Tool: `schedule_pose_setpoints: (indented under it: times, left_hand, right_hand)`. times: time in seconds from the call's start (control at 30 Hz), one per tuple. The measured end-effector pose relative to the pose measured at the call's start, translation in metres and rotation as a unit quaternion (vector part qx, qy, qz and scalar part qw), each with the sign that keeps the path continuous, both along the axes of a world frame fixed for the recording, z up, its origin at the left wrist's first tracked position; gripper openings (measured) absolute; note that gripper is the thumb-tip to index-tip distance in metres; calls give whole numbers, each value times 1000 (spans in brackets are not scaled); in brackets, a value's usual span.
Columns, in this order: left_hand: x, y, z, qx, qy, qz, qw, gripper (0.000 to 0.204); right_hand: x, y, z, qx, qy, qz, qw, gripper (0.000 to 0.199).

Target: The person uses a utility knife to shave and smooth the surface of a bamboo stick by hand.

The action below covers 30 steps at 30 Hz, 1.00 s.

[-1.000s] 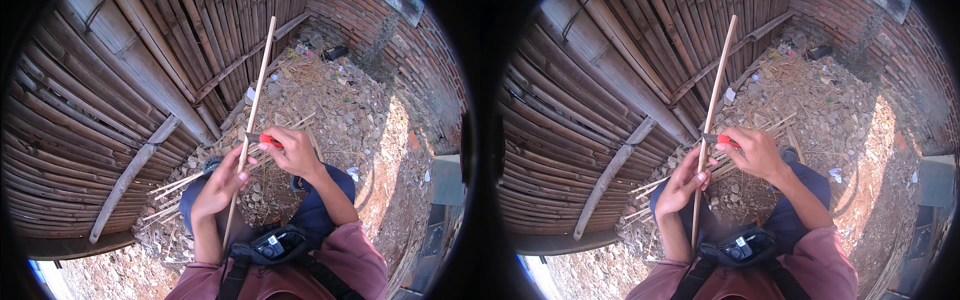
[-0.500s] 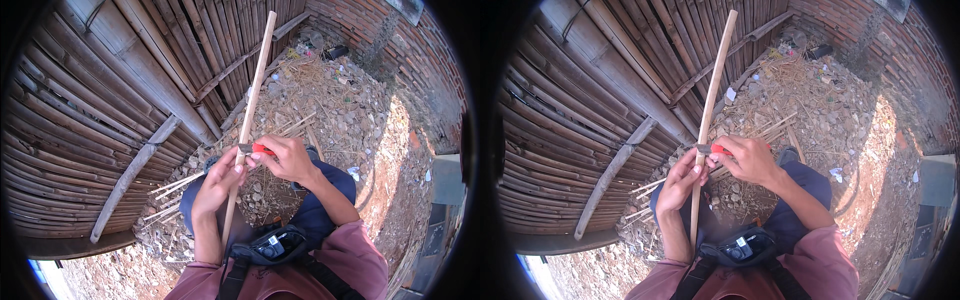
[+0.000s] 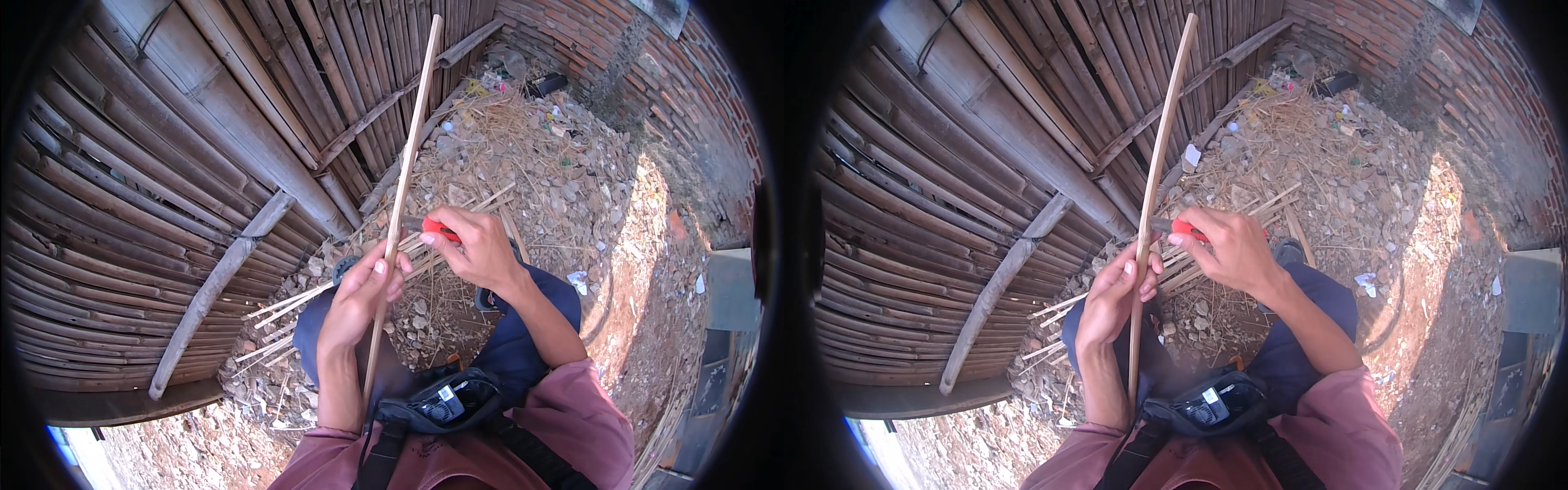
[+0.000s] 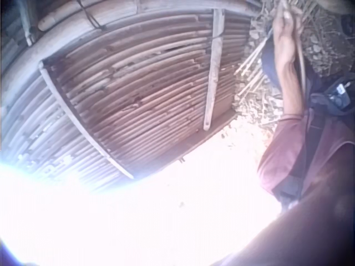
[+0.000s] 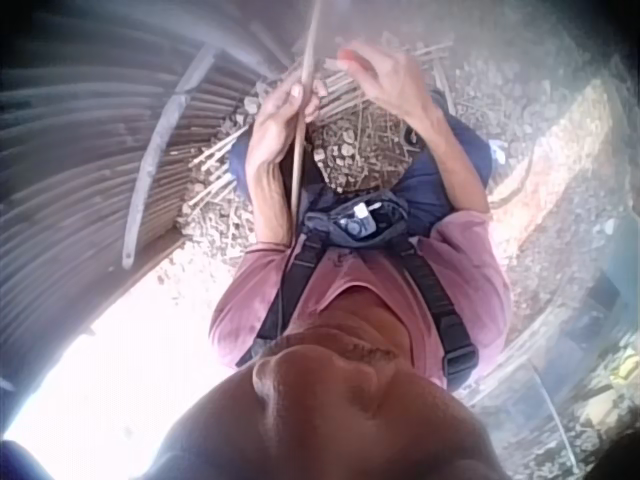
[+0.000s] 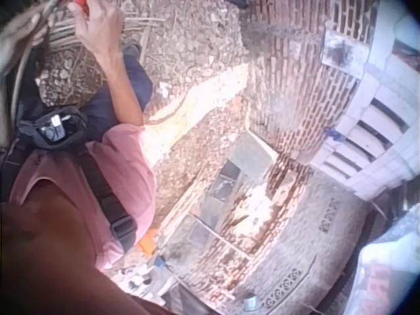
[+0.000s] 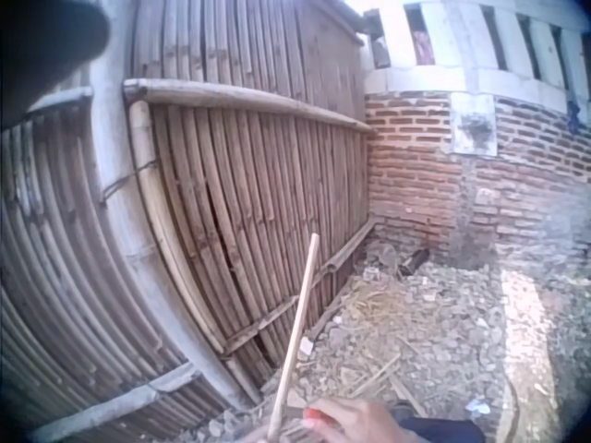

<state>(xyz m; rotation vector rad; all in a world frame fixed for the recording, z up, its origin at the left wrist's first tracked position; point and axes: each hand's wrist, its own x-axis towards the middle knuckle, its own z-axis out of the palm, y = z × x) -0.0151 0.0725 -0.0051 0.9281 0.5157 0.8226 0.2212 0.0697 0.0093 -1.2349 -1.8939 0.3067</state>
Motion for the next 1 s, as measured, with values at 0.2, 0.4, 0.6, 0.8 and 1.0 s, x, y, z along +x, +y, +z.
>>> schedule_pose_setpoints:
  times: [0.2, 0.4, 0.6, 0.8, 1.0]
  left_hand:
    - [6, -3, 1, 20, 6, 34, 999, 49]
    - [5, -7, -4, 72, 60, 51, 994, 54]
    - [9, -9, -11, 77, 95, 86, 989, 50]
    - [11, -9, -12, 114, 108, 102, 982, 49]
    - [11, -8, -8, 138, 150, 109, 973, 49]
  right_hand:
    - [-9, -7, 0, -1, -28, 52, 998, 22]
    - [-14, -6, -6, -9, -28, 71, 997, 21]
    - [-14, -6, -5, -3, -22, 68, 997, 21]
    - [-15, -7, -3, -8, -18, 57, 998, 22]
    - [-13, -6, -6, -2, -23, 68, 997, 25]
